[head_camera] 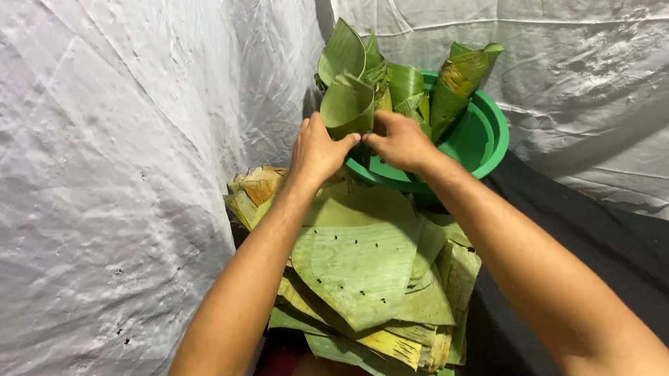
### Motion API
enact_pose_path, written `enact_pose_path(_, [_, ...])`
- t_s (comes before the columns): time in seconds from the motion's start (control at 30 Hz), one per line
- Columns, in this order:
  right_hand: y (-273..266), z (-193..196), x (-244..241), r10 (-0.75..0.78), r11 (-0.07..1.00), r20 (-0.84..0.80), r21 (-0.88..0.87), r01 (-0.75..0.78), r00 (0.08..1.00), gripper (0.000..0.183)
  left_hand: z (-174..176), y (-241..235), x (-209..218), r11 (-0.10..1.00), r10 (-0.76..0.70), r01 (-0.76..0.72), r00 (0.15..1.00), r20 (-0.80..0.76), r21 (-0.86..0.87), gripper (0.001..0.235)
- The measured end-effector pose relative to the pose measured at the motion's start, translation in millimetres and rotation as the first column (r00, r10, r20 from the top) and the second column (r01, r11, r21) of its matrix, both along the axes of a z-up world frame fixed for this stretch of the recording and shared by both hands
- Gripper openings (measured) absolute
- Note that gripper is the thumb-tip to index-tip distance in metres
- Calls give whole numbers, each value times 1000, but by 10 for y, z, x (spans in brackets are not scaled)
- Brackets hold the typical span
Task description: Cleaning banana leaves with a cloth and folding them into cones for food packaging.
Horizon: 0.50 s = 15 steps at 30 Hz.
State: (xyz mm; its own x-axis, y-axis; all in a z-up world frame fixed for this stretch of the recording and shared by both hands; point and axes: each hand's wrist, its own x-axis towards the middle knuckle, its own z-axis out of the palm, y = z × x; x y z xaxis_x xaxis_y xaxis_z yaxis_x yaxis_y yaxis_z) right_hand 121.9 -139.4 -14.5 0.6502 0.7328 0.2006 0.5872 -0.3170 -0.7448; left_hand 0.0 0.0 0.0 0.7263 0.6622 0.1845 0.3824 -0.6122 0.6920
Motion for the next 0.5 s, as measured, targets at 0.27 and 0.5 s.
enact_pose_path(0.27, [-4,191,-43,87,994,-176,-53,-97,981,31,-274,206,164,993,-36,41,998,49,-108,69])
enact_pose_path(0.5, [20,146,9,106,986,-216,-105,-131,971,47,-92,59,64,991,-21,31,996,82,-129,75])
